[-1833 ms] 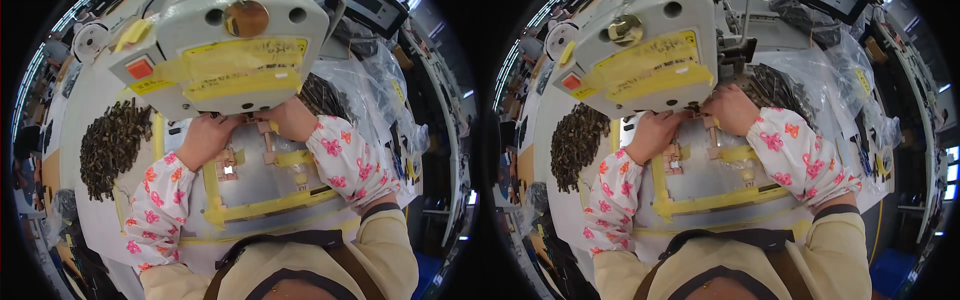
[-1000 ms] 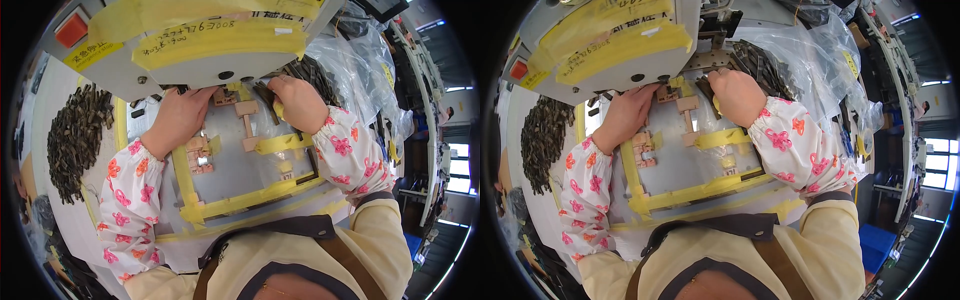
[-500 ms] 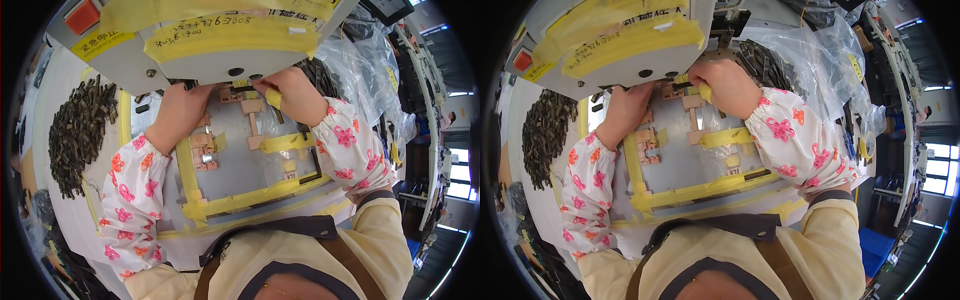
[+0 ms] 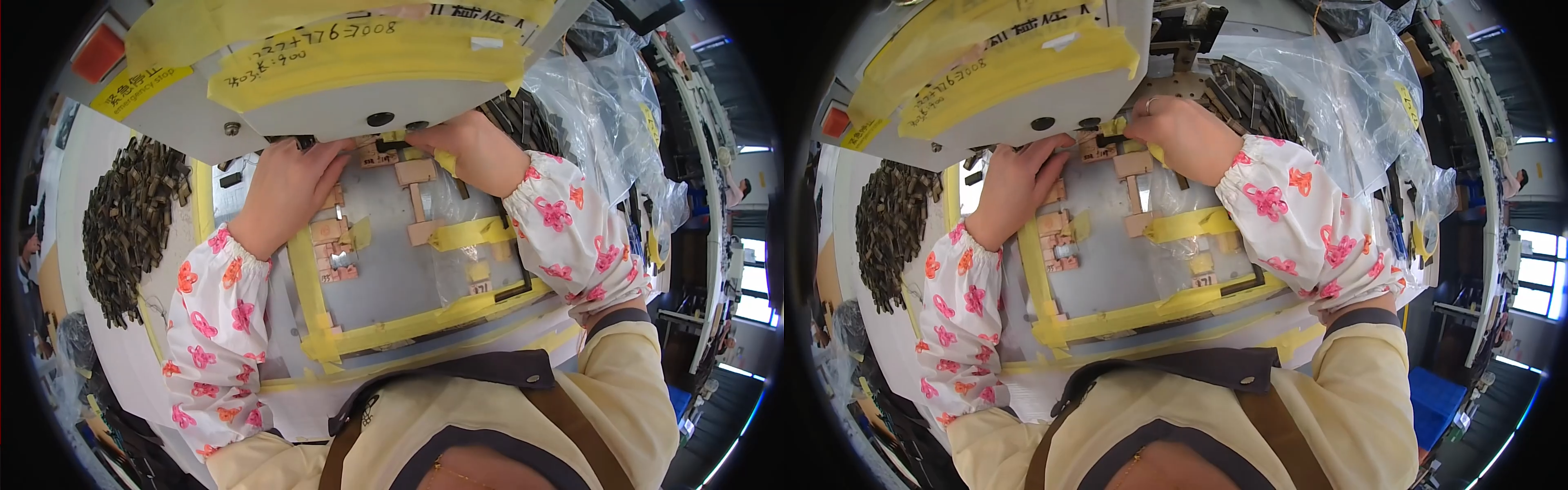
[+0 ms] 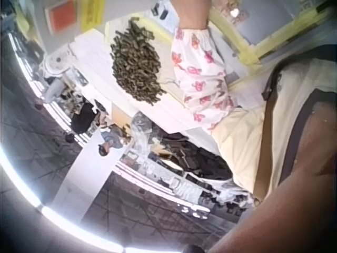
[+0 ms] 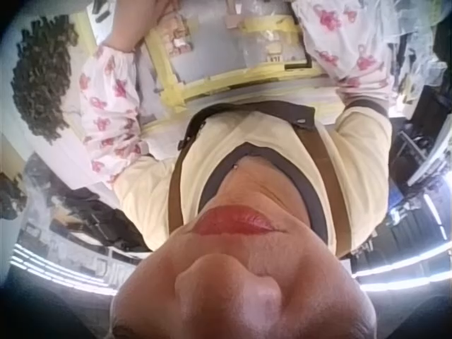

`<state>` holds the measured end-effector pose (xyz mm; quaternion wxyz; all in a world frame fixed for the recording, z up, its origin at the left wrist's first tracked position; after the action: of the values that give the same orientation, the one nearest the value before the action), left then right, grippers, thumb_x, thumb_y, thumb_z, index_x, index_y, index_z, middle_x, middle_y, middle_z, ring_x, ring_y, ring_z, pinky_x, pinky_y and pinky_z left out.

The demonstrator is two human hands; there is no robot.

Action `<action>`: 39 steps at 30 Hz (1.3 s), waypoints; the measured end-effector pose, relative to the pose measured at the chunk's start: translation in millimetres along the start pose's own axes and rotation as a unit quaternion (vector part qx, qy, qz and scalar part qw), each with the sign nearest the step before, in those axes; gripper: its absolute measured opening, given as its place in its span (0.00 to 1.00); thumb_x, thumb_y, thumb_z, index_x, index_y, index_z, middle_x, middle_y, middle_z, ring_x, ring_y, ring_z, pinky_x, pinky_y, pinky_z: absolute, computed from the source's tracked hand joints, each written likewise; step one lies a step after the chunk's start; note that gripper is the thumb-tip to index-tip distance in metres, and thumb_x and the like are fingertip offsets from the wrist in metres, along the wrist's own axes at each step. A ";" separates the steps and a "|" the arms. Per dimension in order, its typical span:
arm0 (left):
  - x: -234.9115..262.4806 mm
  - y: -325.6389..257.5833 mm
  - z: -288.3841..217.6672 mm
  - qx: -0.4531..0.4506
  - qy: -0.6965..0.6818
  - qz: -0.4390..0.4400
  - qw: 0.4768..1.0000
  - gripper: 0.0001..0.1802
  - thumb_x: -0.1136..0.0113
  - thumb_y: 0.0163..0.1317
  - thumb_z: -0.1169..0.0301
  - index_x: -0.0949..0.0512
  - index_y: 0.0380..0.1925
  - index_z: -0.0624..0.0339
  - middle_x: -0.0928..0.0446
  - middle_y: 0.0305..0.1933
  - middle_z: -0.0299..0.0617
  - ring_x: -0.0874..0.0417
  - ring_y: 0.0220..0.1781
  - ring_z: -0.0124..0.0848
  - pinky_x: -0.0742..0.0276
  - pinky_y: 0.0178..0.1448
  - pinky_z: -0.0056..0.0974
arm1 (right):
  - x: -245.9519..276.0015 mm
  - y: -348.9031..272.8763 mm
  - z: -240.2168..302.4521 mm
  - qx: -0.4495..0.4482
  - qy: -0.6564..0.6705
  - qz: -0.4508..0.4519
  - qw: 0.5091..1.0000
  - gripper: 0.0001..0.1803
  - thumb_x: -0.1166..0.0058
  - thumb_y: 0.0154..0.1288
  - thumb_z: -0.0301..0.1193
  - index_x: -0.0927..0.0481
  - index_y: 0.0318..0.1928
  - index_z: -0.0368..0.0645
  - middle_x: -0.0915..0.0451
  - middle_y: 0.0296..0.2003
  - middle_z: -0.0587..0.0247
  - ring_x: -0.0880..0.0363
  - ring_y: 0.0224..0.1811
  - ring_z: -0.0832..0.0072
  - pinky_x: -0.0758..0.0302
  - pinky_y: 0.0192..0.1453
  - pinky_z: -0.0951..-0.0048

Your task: Operating an industrial machine to process small hardware parts in a leather goods workshop.

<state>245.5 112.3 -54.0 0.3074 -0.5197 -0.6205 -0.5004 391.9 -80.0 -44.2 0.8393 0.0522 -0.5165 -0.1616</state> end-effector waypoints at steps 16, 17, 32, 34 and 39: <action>-1.5 6.5 -11.9 -0.100 0.025 -0.055 0.993 0.20 0.44 0.46 0.79 0.21 0.41 0.48 0.26 0.28 0.40 0.24 0.29 0.41 0.29 0.33 0.40 | -21.2 3.4 8.9 -0.056 0.040 -0.077 0.995 0.13 0.47 0.45 0.20 0.19 0.35 0.43 0.22 0.33 0.55 0.24 0.36 0.54 0.26 0.38 0.60; -3.1 4.2 -8.5 -0.091 -0.004 -0.068 0.994 0.19 0.44 0.48 0.79 0.21 0.41 0.48 0.25 0.29 0.39 0.24 0.30 0.40 0.29 0.33 0.40 | -20.1 2.8 8.2 -0.031 0.016 -0.056 0.998 0.13 0.46 0.45 0.20 0.19 0.35 0.44 0.22 0.32 0.55 0.24 0.35 0.54 0.26 0.37 0.60; -4.1 -1.2 -3.1 -0.078 0.033 -0.055 0.995 0.18 0.42 0.47 0.74 0.21 0.41 0.45 0.23 0.28 0.36 0.25 0.29 0.38 0.29 0.39 0.40 | -12.9 14.9 14.1 0.064 -0.124 -0.044 0.989 0.09 0.45 0.44 0.23 0.19 0.30 0.43 0.24 0.27 0.55 0.22 0.34 0.58 0.24 0.38 0.62; -3.6 -2.7 -4.8 -0.080 0.037 -0.050 0.995 0.18 0.41 0.47 0.74 0.21 0.41 0.45 0.24 0.28 0.35 0.25 0.29 0.38 0.29 0.39 0.40 | -11.9 14.3 17.4 0.051 -0.123 -0.033 0.991 0.08 0.45 0.44 0.23 0.20 0.30 0.42 0.24 0.27 0.55 0.22 0.34 0.57 0.24 0.37 0.62; -2.5 -5.1 -11.0 -0.100 0.073 -0.052 0.991 0.19 0.42 0.47 0.73 0.21 0.42 0.43 0.25 0.30 0.34 0.24 0.30 0.37 0.30 0.38 0.39 | -17.2 9.3 18.0 0.043 -0.118 -0.044 0.991 0.08 0.45 0.45 0.24 0.19 0.30 0.43 0.23 0.27 0.55 0.22 0.34 0.57 0.24 0.37 0.62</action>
<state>239.8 101.4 -54.3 0.2719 -0.4768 -0.5693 -0.6121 370.8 -64.2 -48.1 0.7616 0.0915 -0.6156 -0.1806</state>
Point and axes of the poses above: each hand's wrist, its own y-axis towards the middle knuckle, its own x-axis out of the back of the hand, z = x × y, the point moved 1 cm from there along y, towards the middle knuckle
